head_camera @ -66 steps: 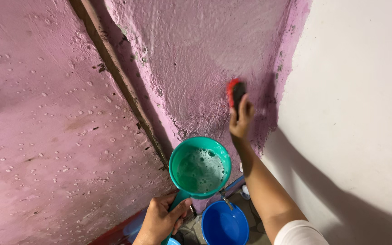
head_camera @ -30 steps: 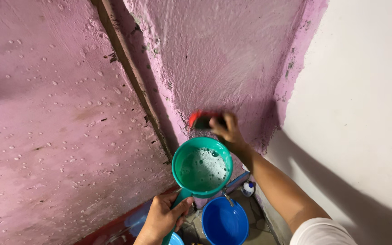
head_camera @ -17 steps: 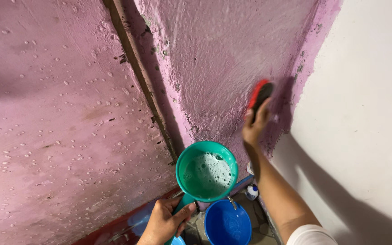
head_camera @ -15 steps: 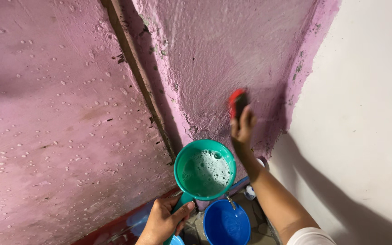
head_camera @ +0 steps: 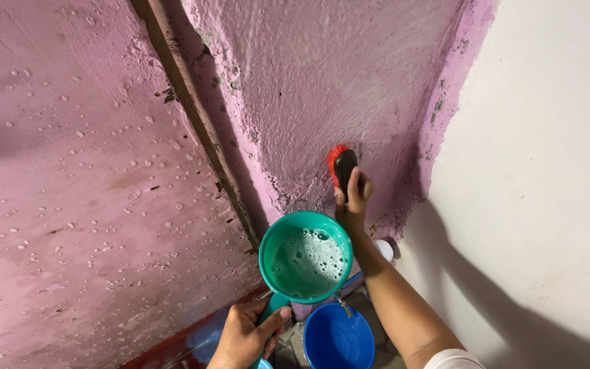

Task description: The person fills a bucket with water, adds liquid soap to a scoop, and uses a brush to scrub a pink-painted wall section. The person repeatedly dips the brush into the soapy water and scrubs the wall surface.

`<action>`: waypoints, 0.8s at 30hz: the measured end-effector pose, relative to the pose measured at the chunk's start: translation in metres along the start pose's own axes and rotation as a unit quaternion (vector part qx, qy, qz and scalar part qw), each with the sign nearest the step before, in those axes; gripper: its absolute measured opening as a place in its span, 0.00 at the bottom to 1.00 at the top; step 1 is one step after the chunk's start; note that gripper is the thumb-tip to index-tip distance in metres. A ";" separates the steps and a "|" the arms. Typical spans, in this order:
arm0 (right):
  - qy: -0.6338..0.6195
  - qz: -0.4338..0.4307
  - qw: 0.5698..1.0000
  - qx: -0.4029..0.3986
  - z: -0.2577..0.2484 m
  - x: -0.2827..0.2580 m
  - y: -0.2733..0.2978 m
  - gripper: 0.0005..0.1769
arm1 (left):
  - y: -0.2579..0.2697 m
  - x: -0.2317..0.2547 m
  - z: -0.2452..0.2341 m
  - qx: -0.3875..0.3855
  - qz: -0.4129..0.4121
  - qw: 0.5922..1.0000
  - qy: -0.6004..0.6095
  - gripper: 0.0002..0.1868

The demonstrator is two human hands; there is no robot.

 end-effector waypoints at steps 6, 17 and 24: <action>0.031 0.316 0.946 0.063 -0.020 0.116 0.009 0.37 | 0.003 0.003 0.001 0.012 -0.016 1.000 0.001 0.14; -0.041 -0.001 0.998 -0.049 0.006 0.007 -0.002 0.39 | 0.006 0.011 0.007 0.039 -0.026 0.999 -0.020 0.19; -0.029 0.236 0.971 -0.003 -0.002 0.065 -0.033 0.37 | 0.019 0.010 0.001 0.035 -0.020 0.999 -0.034 0.19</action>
Point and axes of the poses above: each hand's wrist, its own y-axis away from the middle knuckle, its own z-axis out of the palm, x = y × z, the point moved 9 cm from there along -y, towards the middle knuckle, and after that the axes turned 15 degrees about x, right-handed, at the moved point
